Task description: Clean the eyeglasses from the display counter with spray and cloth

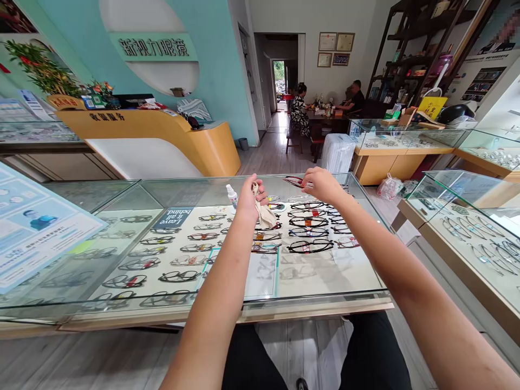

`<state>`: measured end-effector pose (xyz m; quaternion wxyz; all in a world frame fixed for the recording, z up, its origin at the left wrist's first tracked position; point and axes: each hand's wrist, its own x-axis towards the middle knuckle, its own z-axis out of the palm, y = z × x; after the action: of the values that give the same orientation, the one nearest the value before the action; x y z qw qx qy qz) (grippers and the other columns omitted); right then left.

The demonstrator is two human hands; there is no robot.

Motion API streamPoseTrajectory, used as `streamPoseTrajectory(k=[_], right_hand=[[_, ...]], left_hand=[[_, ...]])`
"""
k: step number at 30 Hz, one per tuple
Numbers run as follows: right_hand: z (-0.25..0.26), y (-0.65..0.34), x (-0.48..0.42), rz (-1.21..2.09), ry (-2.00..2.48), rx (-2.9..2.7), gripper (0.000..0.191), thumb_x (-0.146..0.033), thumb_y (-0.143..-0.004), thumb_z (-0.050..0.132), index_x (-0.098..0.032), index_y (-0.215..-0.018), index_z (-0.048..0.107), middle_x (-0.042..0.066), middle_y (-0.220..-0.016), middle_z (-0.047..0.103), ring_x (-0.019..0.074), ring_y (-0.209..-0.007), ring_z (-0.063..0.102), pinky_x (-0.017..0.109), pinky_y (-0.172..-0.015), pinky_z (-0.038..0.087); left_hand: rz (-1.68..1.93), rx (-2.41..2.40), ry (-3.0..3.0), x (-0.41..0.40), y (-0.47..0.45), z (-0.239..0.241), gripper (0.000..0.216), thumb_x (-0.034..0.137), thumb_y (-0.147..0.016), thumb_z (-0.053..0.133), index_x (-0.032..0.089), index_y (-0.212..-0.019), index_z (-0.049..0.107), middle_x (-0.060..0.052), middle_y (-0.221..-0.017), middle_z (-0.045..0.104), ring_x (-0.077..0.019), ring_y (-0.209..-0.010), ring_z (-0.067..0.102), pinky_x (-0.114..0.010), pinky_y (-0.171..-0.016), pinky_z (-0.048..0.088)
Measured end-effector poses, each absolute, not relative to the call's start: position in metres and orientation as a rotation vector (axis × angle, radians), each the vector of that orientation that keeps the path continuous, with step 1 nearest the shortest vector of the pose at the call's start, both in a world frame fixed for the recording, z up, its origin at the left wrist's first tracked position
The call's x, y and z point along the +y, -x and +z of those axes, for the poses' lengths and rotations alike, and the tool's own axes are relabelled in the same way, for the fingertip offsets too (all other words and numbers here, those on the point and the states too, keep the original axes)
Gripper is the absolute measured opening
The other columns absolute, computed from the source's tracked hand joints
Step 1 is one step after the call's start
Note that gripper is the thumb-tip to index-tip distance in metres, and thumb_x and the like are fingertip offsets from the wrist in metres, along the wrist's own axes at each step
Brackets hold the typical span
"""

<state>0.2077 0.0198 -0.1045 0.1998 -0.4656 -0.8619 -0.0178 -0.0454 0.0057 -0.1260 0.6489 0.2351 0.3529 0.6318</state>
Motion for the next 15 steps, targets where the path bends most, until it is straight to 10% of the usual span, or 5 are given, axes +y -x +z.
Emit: streamPoseTrajectory(k=[15], right_hand=[[-0.149, -0.184, 0.113, -0.137, 1.715, -2.76, 0.017, -0.021, -0.094, 0.079, -0.013, -0.107, 0.086, 0.024, -0.12, 0.084, 0.0371, -0.129, 0.07, 0.039, -0.102, 0.052]], left_hand=[[1.432, 0.764, -0.533, 0.008, 0.055, -0.129, 0.039, 0.045, -0.084, 0.085, 0.019, -0.083, 0.056, 0.011, -0.057, 0.046, -0.0025, -0.038, 0.031, -0.017, -0.036, 0.019]])
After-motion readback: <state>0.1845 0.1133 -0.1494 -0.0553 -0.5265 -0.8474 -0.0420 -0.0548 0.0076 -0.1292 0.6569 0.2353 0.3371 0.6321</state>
